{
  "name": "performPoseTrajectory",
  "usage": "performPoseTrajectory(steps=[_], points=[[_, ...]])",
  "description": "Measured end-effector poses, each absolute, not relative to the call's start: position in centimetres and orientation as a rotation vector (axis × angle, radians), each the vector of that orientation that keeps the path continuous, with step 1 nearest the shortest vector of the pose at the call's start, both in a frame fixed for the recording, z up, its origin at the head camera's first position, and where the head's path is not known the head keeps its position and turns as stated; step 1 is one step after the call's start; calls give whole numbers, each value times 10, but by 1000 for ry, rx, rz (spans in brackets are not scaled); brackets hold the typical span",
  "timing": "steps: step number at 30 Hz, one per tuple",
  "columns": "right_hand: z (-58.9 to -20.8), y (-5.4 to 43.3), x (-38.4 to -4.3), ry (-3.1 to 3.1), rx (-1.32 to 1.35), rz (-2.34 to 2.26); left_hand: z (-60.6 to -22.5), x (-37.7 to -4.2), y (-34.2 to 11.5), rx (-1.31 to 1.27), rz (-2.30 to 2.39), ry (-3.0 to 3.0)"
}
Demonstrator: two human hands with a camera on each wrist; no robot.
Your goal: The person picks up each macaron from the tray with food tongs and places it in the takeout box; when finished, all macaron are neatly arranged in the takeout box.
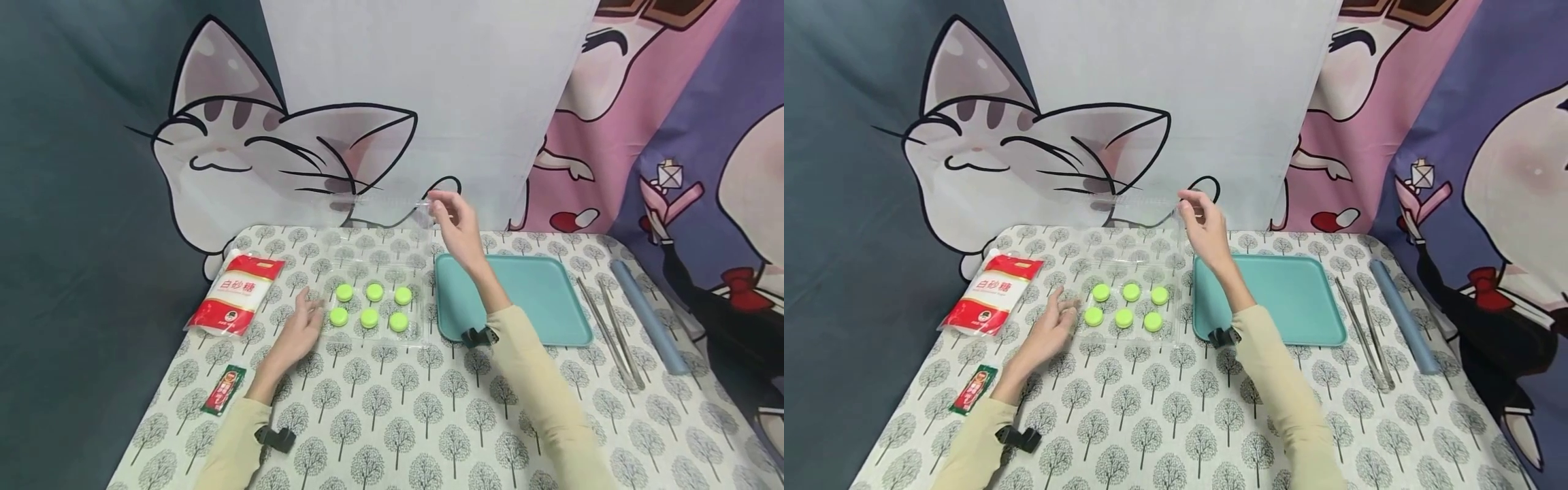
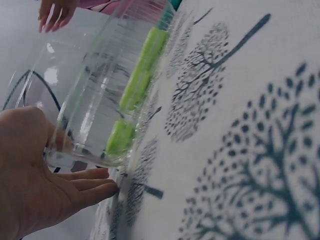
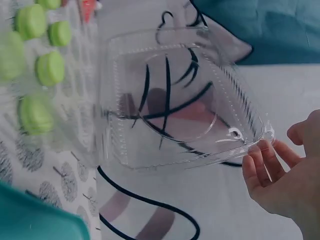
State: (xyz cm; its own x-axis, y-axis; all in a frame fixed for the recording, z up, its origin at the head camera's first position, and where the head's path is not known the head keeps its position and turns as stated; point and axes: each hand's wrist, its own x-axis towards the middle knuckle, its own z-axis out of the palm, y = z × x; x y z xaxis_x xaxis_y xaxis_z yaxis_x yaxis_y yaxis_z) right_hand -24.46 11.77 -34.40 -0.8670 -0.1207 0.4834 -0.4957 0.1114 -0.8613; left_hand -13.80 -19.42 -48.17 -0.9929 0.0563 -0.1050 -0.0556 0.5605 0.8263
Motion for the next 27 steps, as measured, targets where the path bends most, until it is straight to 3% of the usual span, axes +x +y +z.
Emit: performPoseTrajectory(steps=[8,16,27], points=[[-371,129,-219,-2224,704,1638,-449,-141,-213,-16,1410,2750],[-385,134,-187,-2230,903,1383,-415,-135,-214,44,1792,2778],[-412,138,-151,-2333,1093,1226,-430,-112,-205,-139,1753,2813]])
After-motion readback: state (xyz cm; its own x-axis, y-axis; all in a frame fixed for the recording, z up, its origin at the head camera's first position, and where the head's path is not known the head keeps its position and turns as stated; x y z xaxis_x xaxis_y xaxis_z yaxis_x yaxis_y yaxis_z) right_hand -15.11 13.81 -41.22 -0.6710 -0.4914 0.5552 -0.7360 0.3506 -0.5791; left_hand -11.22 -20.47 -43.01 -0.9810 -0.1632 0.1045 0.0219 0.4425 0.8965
